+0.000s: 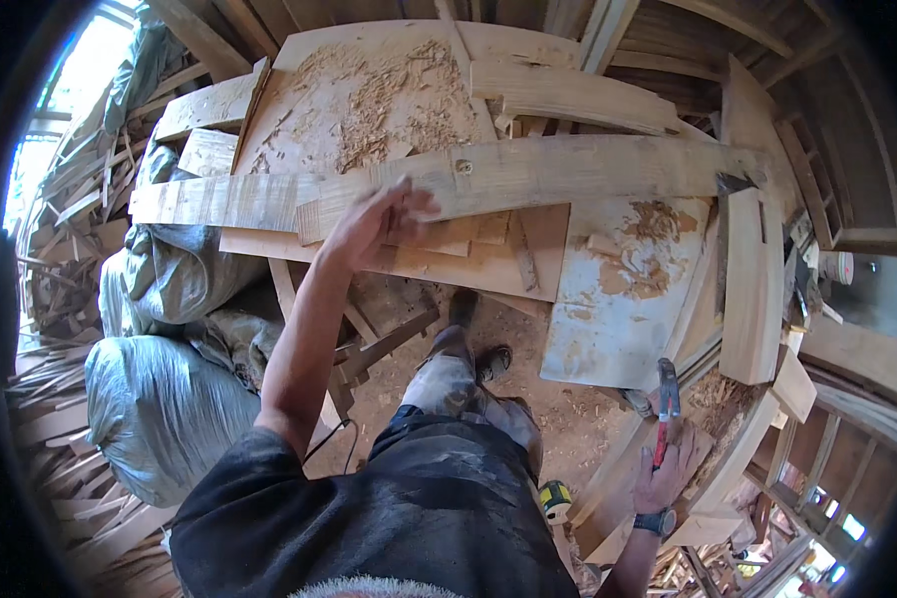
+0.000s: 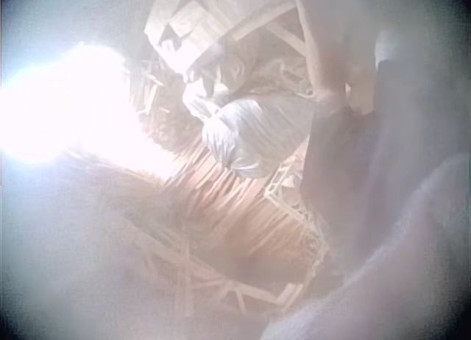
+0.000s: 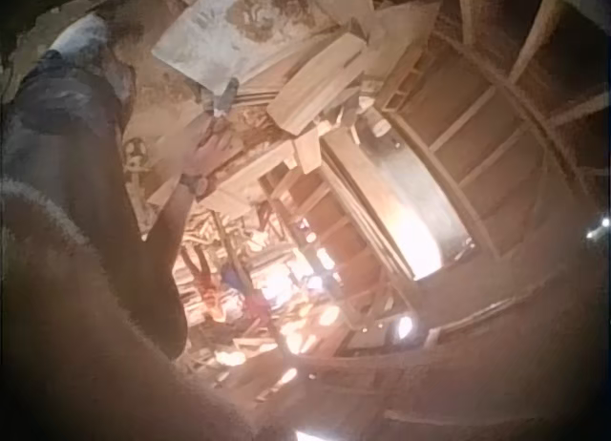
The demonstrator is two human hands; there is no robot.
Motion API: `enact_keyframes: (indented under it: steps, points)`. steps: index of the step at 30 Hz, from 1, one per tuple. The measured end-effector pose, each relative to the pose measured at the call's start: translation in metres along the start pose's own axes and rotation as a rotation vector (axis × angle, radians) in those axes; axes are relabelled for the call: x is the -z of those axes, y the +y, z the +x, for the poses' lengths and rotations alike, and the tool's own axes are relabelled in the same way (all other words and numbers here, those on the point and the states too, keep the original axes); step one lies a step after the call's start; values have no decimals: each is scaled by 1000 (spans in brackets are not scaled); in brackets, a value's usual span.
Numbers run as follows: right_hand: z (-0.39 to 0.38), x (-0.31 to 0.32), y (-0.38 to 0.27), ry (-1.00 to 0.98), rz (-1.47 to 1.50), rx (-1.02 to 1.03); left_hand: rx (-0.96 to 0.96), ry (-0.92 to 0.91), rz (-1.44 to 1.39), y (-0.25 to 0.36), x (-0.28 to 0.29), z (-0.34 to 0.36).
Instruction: The person assembles wooden pieces by fitting them together by hand, hammering the joints with a hammer, and checking the alignment with a triangular square tool.
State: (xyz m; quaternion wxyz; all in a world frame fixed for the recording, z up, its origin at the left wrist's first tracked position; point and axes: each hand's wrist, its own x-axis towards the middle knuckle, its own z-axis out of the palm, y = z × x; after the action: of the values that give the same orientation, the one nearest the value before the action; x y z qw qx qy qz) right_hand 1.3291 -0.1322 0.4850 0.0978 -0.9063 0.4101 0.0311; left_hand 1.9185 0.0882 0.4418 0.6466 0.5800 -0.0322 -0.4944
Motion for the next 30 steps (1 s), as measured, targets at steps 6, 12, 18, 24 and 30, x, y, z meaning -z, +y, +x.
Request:
enact_keyframes:
  steps: [6,12,18,24,30]
  points:
    - [11,1,-4,-36,19,-7,-691,229,629,57,-15,147]
    - [24,11,-21,-79,4,-67,-971,206,1386,50,-22,255]
    - [33,14,-29,-167,-6,-130,-717,-16,1360,53,-24,236]
    - [41,17,-42,-198,-12,-221,-816,-17,1106,55,-19,216]
    - [41,12,-39,-112,24,-228,-633,-80,887,67,11,185]
